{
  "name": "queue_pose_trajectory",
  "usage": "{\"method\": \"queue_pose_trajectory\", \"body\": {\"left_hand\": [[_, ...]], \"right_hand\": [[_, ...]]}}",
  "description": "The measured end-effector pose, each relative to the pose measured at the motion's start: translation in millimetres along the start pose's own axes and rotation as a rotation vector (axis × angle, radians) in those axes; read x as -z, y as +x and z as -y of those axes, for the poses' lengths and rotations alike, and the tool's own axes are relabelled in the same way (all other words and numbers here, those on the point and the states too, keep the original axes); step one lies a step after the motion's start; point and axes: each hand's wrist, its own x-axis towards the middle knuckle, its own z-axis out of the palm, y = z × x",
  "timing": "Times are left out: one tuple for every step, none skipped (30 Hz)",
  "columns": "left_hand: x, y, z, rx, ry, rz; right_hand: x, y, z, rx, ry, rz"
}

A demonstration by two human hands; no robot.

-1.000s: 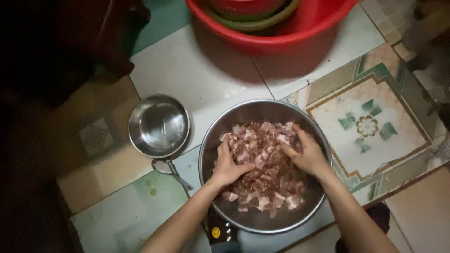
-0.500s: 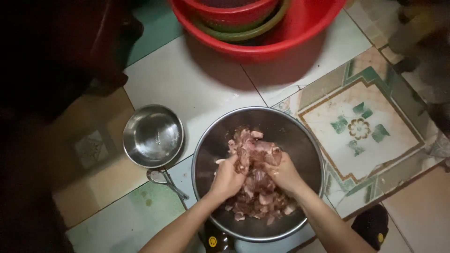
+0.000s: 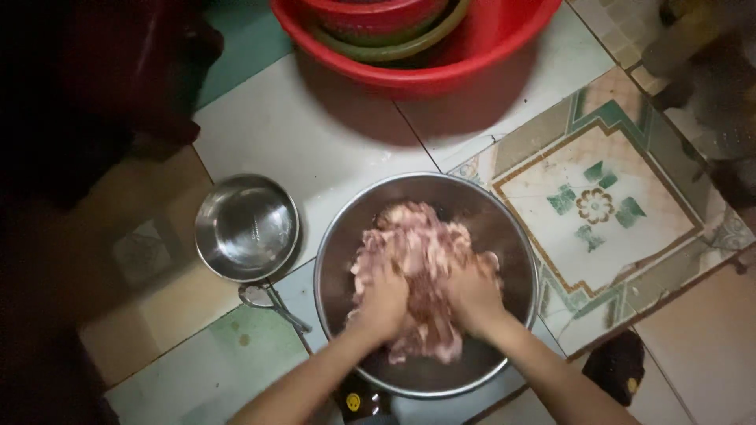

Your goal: Mixing raw meat pieces with a prepared marinade in a large bowl.

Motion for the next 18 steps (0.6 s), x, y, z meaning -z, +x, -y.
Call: {"method": "queue_pose_trajectory", "body": {"left_hand": [[-17.1, 19.8, 13.0, -0.003, -0.004, 0.005], [-32.4, 41.3, 26.9, 0.016, 0.013, -0.158], [-47.6, 62.7, 41.0, 0.039, 0.029, -0.32], [-33.9, 56.4, 39.6, 0.042, 0.03, -0.323], [-20.8, 50.2, 38.2, 0.022, -0.112, -0.408], [-12.1, 42.0, 34.6, -0.001, -0.258, -0.48], [-18.2, 40.5, 34.5, 0.001, -0.26, -0.473], [-20.5, 41.1, 35.3, 0.033, -0.282, -0.404], [-22.2, 41.8, 35.9, 0.064, -0.304, -0.334], [-10.7, 28.1, 28.1, 0.064, -0.302, -0.333], [0.9, 14.8, 19.9, 0.093, -0.337, -0.275], [12.7, 2.4, 11.3, 0.121, -0.372, -0.217], [21.2, -1.8, 12.7, 0.12, -0.37, -0.216], [30.4, -6.0, 15.0, 0.057, -0.241, -0.144], [39.4, -10.3, 17.9, -0.004, -0.113, -0.071], [40.0, -6.3, 22.4, 0.003, -0.115, -0.065], [40.6, -2.5, 27.4, 0.098, -0.192, -0.082], [44.1, 4.8, 33.1, 0.19, -0.266, -0.107]], "right_hand": [[-1.9, 6.0, -4.4, -0.003, -0.001, 0.006], [-3.2, 15.2, -9.6, -0.108, 0.175, -0.034], [-4.3, 24.4, -14.4, -0.213, 0.35, -0.072], [0.3, 32.7, -13.2, -0.208, 0.35, -0.074], [4.4, 40.8, -11.9, -0.323, 0.505, -0.119], [6.0, 43.2, -10.3, -0.447, 0.661, -0.155], [0.3, 35.7, -7.4, -0.45, 0.662, -0.149], [-2.7, 33.1, -5.9, -0.485, 0.804, -0.105], [-5.1, 30.5, -4.7, -0.519, 0.945, -0.061], [8.7, 18.6, 0.7, -0.519, 0.947, -0.06], [22.6, 6.8, 5.7, -0.329, 0.926, -0.016], [36.6, -5.0, 9.8, -0.141, 0.9, 0.027], [56.9, -8.1, 9.1, -0.143, 0.901, 0.025], [77.4, -9.7, 8.5, -0.161, 0.611, 0.286], [97.7, -11.2, 8.5, -0.18, 0.31, 0.534], [104.6, -0.2, 3.2, -0.176, 0.313, 0.541], [111.2, 11.1, -1.7, -0.243, 0.406, 0.384], [119.1, 25.7, -8.3, -0.309, 0.493, 0.217]]}}
